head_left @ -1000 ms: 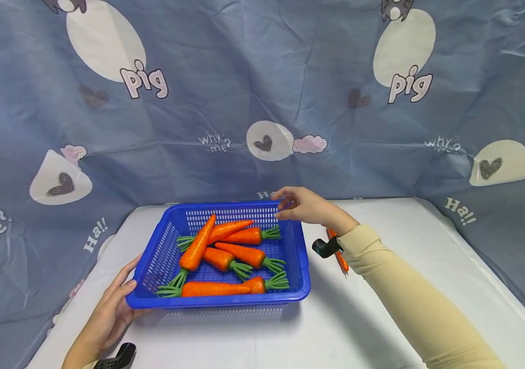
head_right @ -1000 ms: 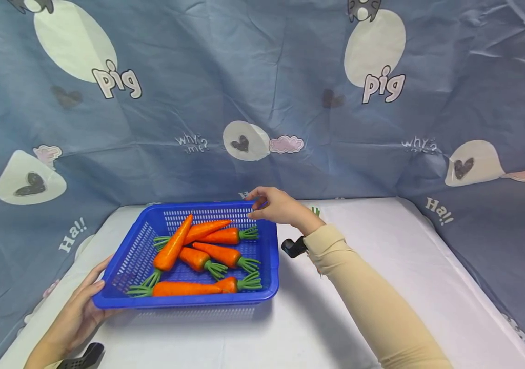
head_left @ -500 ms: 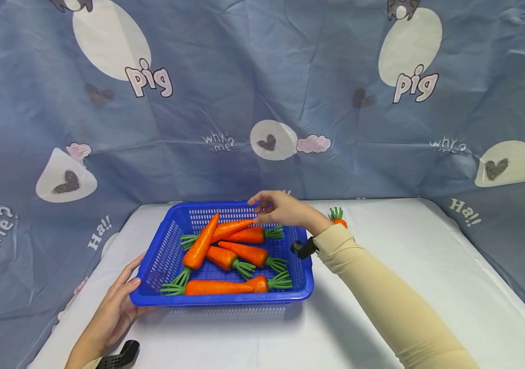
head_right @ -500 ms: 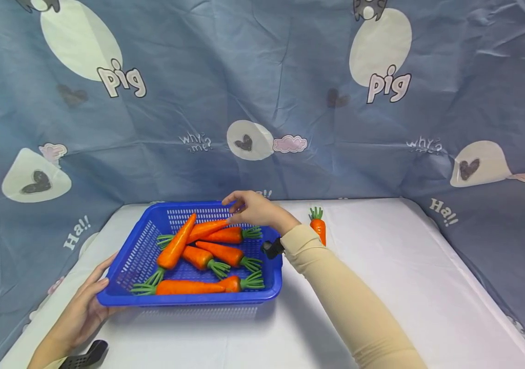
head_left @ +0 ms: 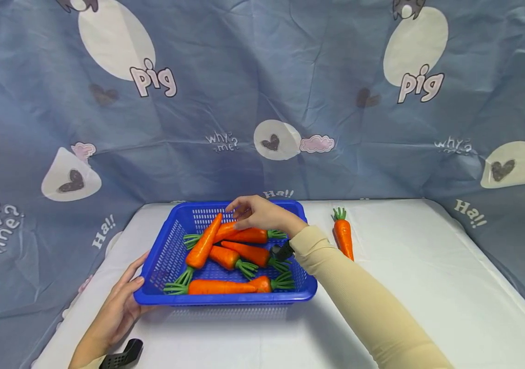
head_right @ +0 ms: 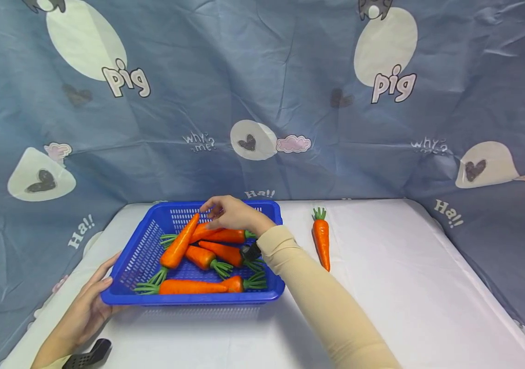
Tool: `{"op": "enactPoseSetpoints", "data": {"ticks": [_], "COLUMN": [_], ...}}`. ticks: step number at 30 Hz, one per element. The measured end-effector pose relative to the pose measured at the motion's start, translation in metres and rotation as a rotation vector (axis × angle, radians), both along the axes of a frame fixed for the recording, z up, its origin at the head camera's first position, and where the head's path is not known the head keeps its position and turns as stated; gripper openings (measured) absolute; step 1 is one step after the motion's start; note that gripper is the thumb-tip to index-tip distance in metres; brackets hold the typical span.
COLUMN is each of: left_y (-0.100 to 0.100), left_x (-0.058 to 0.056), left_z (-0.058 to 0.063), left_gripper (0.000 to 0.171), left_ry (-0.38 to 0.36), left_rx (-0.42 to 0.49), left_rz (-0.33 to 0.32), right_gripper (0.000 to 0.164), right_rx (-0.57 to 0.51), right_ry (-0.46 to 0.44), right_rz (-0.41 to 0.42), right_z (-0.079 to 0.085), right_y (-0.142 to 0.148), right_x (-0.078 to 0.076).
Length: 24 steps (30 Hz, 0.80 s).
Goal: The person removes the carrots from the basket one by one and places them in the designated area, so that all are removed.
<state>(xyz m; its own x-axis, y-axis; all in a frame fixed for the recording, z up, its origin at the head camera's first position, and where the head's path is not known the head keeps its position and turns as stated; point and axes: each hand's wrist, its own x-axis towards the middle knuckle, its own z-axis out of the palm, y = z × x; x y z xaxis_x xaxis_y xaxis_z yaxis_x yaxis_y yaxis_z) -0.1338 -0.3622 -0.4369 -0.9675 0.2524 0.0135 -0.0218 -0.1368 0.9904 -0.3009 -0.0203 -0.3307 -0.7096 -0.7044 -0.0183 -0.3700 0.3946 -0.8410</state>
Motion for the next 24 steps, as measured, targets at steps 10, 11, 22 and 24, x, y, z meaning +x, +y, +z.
{"op": "enactPoseSetpoints", "data": {"ticks": [10, 11, 22, 24], "left_y": [0.000, 0.000, 0.000, 0.000], "left_x": [-0.001, -0.002, -0.001, 0.000], "left_z": [0.000, 0.000, 0.002, 0.002], "left_gripper": [0.055, 0.055, 0.055, 0.055], "left_ry": [0.019, 0.020, -0.003, -0.001], "left_rx": [0.015, 0.019, -0.015, -0.015], "left_rz": [-0.018, -0.023, 0.003, 0.003], "right_gripper": [0.043, 0.043, 0.044, 0.044], "right_rx": [0.000, 0.005, 0.082, 0.117], "right_ry": [-0.003, -0.001, 0.089, 0.107], "right_rz": [0.034, 0.032, 0.013, 0.000], "right_z": [-0.009, -0.010, -0.018, -0.017], "right_y": [-0.032, -0.034, -0.059, -0.063], "right_x": [0.001, 0.000, -0.001, 0.001]}}
